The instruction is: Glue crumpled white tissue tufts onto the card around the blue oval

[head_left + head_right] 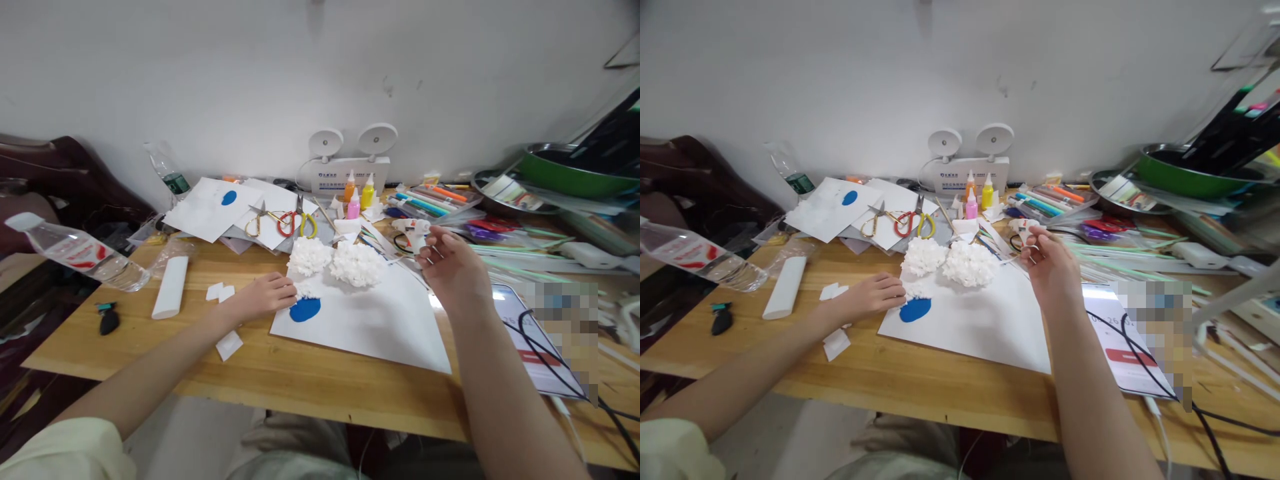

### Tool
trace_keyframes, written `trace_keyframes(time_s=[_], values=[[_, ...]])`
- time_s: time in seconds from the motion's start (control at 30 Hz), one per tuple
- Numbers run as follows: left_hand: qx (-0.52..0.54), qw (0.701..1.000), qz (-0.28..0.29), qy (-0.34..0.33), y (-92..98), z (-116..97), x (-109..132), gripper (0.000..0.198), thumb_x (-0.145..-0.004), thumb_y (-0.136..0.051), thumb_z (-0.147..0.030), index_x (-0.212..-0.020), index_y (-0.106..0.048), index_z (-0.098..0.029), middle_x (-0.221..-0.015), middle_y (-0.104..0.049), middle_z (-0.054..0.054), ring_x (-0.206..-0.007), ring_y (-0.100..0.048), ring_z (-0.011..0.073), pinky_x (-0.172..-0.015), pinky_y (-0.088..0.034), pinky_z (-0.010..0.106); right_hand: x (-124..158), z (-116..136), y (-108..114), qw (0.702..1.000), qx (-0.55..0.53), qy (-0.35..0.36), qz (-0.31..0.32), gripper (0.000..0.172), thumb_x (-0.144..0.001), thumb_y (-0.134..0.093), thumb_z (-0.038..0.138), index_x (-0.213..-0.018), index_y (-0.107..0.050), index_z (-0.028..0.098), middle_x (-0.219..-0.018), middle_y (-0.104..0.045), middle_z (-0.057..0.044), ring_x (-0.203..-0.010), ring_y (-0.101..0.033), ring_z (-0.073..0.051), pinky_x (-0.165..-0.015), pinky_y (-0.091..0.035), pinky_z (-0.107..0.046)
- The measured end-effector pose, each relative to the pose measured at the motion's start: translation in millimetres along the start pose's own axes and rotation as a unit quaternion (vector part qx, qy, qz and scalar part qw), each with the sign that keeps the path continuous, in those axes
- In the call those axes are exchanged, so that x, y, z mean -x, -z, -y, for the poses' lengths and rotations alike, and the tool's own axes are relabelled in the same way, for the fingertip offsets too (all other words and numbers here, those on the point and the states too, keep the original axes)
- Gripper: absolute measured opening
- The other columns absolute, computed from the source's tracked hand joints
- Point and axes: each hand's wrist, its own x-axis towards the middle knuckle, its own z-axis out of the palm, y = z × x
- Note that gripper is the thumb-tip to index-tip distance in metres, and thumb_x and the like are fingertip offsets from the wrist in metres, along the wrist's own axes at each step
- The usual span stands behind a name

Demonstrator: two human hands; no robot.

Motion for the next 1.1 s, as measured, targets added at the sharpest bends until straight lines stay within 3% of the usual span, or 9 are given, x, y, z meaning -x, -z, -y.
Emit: trace_keyframes(time_s=[0.27,0.4,0.53,0.63,0.8,1.1], values=[[0.029,0.999,0.023,0.014,-0.2,-3.0,-1.2,0.022,-0.085,-0.04,-0.008,-0.085,-0.059,-0.019,-0.088,-0.062,0.006,-0.088,-0.054,0.0155,-0.08,-0.04,0.032,-6.8,-4.0,13.5,0.998,0.015,0.012,0.054,0.013,-0.067,-0.059,0.03,-0.077,-0.066,0.025,-0.067,-0.052,0.0,-0.056,-0.047,-0.012,-0.048,-0.043,-0.027],[0.043,0.999,0.021,0.024,0.4,-3.9,1.5,0.022,-0.085,-0.04,-0.009,-0.088,-0.06,-0.019,-0.089,-0.063,0.007,-0.089,-0.054,0.0168,-0.08,-0.041,0.033,-2.8,-0.5,6.1,1.0,-0.016,0.0,0.016,0.013,-0.064,-0.06,0.026,-0.074,-0.066,0.021,-0.065,-0.051,0.001,-0.055,-0.046,-0.009,-0.046,-0.041,-0.022],[0.097,0.991,0.016,0.093,-4.0,-4.1,9.1,0.023,-0.085,-0.042,-0.012,-0.097,-0.06,-0.02,-0.092,-0.062,0.007,-0.09,-0.052,0.0171,-0.08,-0.04,0.032,1.2,3.5,-0.7,0.999,-0.03,-0.009,-0.01,0.012,-0.063,-0.057,0.023,-0.07,-0.066,0.019,-0.064,-0.051,0.0,-0.057,-0.046,-0.008,-0.047,-0.041,-0.02],[0.168,0.967,-0.024,0.188,-8.5,-7.9,12.4,0.022,-0.085,-0.044,-0.019,-0.098,-0.061,-0.02,-0.091,-0.061,0.007,-0.087,-0.052,0.0172,-0.076,-0.041,0.031,1.6,4.4,-0.6,0.999,-0.028,-0.006,-0.016,0.011,-0.064,-0.056,0.023,-0.068,-0.067,0.021,-0.063,-0.052,-0.001,-0.057,-0.046,-0.011,-0.046,-0.042,-0.023],[0.266,0.896,-0.08,0.346,-13.6,-21.2,7.2,0.02,-0.083,-0.047,-0.031,-0.087,-0.063,-0.019,-0.085,-0.06,0.005,-0.083,-0.054,0.0162,-0.075,-0.042,0.03,0.7,3.1,2.2,1.0,-0.023,-0.01,-0.004,0.013,-0.065,-0.054,0.022,-0.068,-0.067,0.023,-0.062,-0.052,-0.001,-0.056,-0.046,-0.012,-0.047,-0.042,-0.026],[0.326,0.838,-0.074,0.432,-21.3,-29.1,-2.6,0.021,-0.077,-0.054,-0.036,-0.075,-0.063,-0.018,-0.075,-0.059,0.003,-0.068,-0.052,0.0143,-0.063,-0.04,0.026,2.6,6.6,-1.2,0.997,-0.065,-0.031,-0.021,0.016,-0.067,-0.051,0.019,-0.071,-0.066,0.018,-0.059,-0.052,0.0,-0.054,-0.045,-0.01,-0.045,-0.043,-0.021]])
